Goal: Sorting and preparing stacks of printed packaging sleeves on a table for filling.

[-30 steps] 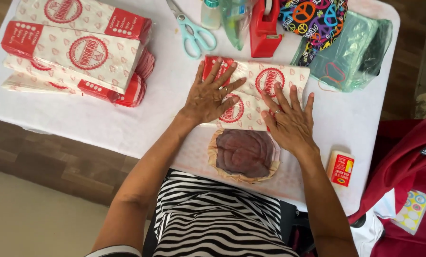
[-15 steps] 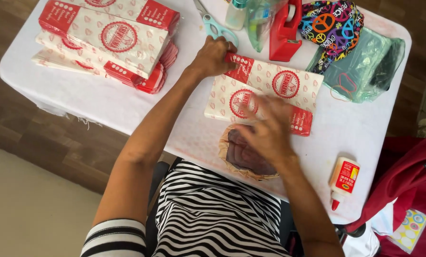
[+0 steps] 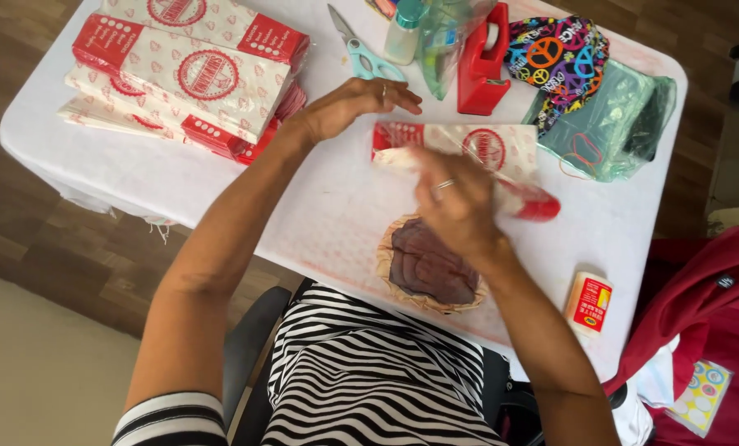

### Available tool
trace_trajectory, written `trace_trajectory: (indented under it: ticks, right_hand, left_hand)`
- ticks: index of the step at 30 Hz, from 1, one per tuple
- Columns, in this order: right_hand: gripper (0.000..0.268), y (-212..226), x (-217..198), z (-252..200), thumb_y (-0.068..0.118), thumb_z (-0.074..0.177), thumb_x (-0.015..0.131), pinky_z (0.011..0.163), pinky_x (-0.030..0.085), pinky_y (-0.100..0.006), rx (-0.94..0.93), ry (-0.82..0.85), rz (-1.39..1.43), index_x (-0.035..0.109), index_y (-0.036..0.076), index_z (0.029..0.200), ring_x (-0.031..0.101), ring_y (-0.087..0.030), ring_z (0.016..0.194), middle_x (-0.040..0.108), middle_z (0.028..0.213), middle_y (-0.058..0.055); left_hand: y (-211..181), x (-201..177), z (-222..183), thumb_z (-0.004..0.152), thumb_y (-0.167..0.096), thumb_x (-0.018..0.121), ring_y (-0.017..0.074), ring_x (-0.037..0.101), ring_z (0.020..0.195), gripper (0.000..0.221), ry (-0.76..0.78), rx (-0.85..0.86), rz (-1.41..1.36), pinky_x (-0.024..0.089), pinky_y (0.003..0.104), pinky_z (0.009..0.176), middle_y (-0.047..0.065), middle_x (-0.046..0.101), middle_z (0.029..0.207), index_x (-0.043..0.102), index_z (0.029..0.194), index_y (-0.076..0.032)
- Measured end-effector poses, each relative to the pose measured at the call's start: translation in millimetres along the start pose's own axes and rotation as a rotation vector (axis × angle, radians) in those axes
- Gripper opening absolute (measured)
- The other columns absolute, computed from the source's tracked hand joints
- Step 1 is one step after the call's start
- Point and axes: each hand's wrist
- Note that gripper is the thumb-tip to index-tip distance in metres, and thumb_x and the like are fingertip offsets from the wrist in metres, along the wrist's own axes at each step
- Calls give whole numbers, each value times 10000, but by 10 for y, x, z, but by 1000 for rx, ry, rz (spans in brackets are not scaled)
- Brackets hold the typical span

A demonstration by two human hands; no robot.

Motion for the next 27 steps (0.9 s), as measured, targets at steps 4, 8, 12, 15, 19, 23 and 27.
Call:
trace_trajectory:
  ticks: [4,8,12,15,19,23,27]
  right_hand:
    - [280,-390,-654,53,-60,1018,737,934,575,-427,259,-121,84,669,-78,1289,729,-325,1037,731,1231,-210]
    - [361,-598,-1163,234,-179,1005,790,750,404,-251,472,-293,251,681,-75,1333,501,-148,888,587,1060,-107]
    - [428,-886,-1517,175,-212,958,648,920,519,-348,396,-462,517,535,-119,1361,652,-330,1080,641,1277,-259]
    - [579,-851,-1647,39,-136,833,478,983,537,-401,390,-447,592,474,-102,1410,656,-424,1256,602,1355,-330]
    - [623,-789,-1585,-194,-59,863,587,1092,540,-482,458,-214,747,384,-50,1452,586,-473,1363,473,1546,-311]
    - [613,-607,-1490,-7,203,1014,628,1266,350,-420,367,-109,578,417,-84,1513,417,-320,1479,452,1551,-210]
    - [736,-376,-1501,268,432,1137,601,1366,222,-608,232,14,-169,256,38,1654,306,-444,1630,260,1712,-252]
  left_hand:
    - [-185,-7,120,836,-781,555,321,518,1355,907,74,308,131,355,436,1117,142,541,1463,492,1457,-123]
    - [-938,113,303,636,-584,967,379,536,1318,1125,-27,376,458,405,453,997,168,550,1411,386,1478,-115]
    - [-1405,83,579,719,-302,945,392,674,867,634,-213,503,629,455,445,652,168,726,1020,625,1221,-82]
    - [-1585,101,752,625,-378,901,436,626,667,551,-343,431,733,408,479,538,135,683,729,715,1062,-99]
    - [-1382,189,937,574,-474,931,462,611,655,559,-274,176,1015,400,540,494,168,625,681,590,793,-89]
    - [-1434,164,922,585,-568,979,510,647,707,727,-268,129,1016,441,549,570,208,698,777,685,1048,-92]
    - [-1482,143,885,515,-419,1010,419,650,770,663,-198,154,871,463,495,580,161,706,822,660,943,-53]
Point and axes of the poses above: each hand's wrist, its own z-axis towards the middle knuckle, its own x-axis out of the palm, y = z × x
